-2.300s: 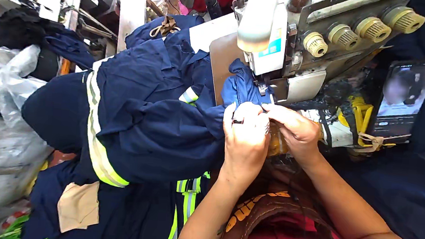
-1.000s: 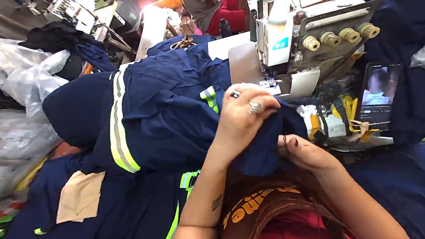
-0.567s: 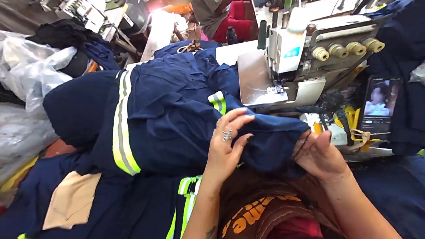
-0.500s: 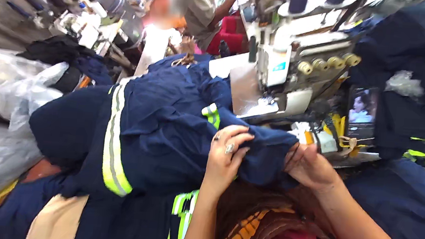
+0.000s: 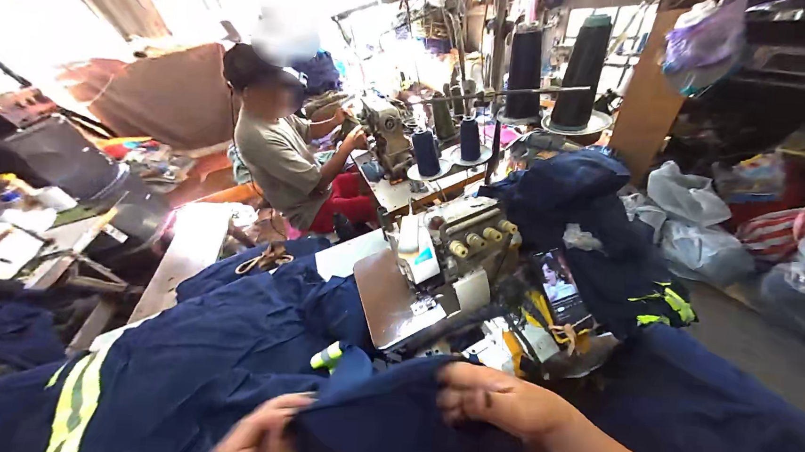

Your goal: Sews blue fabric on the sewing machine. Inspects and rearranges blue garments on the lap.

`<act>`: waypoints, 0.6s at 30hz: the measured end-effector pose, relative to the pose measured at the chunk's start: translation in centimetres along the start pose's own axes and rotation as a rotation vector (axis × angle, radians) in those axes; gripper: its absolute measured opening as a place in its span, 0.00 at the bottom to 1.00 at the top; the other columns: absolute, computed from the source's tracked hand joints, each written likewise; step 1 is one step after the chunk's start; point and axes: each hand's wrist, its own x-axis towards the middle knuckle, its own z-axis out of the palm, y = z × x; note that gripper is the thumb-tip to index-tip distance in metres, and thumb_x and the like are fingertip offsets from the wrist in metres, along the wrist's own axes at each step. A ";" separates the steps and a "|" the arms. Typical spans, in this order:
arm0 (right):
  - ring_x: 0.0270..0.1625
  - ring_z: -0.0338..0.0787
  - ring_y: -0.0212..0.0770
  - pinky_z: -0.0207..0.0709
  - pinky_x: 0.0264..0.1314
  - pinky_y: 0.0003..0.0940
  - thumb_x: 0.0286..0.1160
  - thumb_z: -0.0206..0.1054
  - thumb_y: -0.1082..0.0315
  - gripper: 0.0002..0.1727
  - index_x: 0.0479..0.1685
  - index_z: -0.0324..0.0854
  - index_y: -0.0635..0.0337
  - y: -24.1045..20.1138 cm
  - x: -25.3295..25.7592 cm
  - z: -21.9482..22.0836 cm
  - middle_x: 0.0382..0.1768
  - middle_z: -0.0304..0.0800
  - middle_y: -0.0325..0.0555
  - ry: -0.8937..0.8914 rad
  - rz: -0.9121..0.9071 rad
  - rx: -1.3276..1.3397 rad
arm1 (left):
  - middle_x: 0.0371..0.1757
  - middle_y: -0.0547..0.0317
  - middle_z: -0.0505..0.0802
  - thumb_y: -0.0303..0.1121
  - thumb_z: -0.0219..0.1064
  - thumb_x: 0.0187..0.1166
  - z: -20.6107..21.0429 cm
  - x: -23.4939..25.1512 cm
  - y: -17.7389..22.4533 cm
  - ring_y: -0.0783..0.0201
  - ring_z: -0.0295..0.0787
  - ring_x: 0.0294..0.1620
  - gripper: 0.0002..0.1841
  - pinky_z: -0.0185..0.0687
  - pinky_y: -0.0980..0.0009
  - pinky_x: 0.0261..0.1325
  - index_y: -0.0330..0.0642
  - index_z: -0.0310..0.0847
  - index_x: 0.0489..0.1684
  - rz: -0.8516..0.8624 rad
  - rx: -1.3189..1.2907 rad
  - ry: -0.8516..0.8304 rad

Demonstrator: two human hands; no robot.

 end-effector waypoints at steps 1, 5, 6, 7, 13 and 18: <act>0.56 0.90 0.32 0.83 0.61 0.32 0.86 0.57 0.41 0.34 0.83 0.69 0.54 0.0 0.8 0.0 0.58 0.91 0.40 -0.024 0.003 -0.119 | 0.53 0.62 0.89 0.28 0.50 0.93 -1.8 0.9 -0.8 0.75 0.85 0.60 0.10 0.79 0.75 0.69 0.36 0.76 0.55 0.031 0.201 0.081; 0.61 0.92 0.42 0.87 0.65 0.38 0.85 0.60 0.70 0.26 0.80 0.68 0.70 1.1 2.6 0.4 0.65 0.89 0.54 -0.045 0.062 -0.369 | 0.66 0.18 0.83 0.31 0.46 0.94 -8.1 3.2 -6.1 0.33 0.81 0.71 0.22 0.71 0.49 0.78 0.13 0.73 0.65 -0.346 0.780 0.193; 0.62 0.92 0.41 0.86 0.67 0.37 0.85 0.59 0.73 0.21 0.75 0.74 0.71 1.5 2.6 0.3 0.64 0.90 0.53 -0.027 0.069 -0.382 | 0.68 0.19 0.83 0.35 0.45 0.94 -9.3 2.5 -8.6 0.30 0.80 0.72 0.24 0.70 0.42 0.77 0.17 0.72 0.70 -0.507 0.830 0.186; 0.62 0.91 0.39 0.85 0.68 0.35 0.86 0.58 0.74 0.18 0.70 0.79 0.71 2.1 2.3 -0.1 0.62 0.91 0.52 0.000 0.083 -0.406 | 0.67 0.20 0.84 0.40 0.45 0.95 -10.4 0.9 -11.5 0.27 0.82 0.70 0.26 0.73 0.36 0.73 0.22 0.72 0.73 -0.638 0.882 0.159; 0.46 0.95 0.35 0.91 0.55 0.34 0.83 0.61 0.75 0.10 0.52 0.88 0.62 6.9 0.8 -2.4 0.48 0.95 0.43 0.297 0.286 -0.712 | 0.63 0.30 0.89 0.40 0.48 0.94 -11.2 -4.6 -17.3 0.30 0.87 0.64 0.23 0.77 0.31 0.62 0.30 0.82 0.64 -0.731 1.076 -0.090; 0.47 0.91 0.35 0.86 0.55 0.34 0.82 0.64 0.73 0.09 0.50 0.90 0.60 10.0 0.8 -3.1 0.49 0.92 0.46 0.511 0.193 -0.896 | 0.59 0.33 0.91 0.39 0.50 0.93 -11.4 -4.5 -17.0 0.35 0.88 0.62 0.21 0.77 0.36 0.64 0.30 0.84 0.60 -0.657 1.027 -0.010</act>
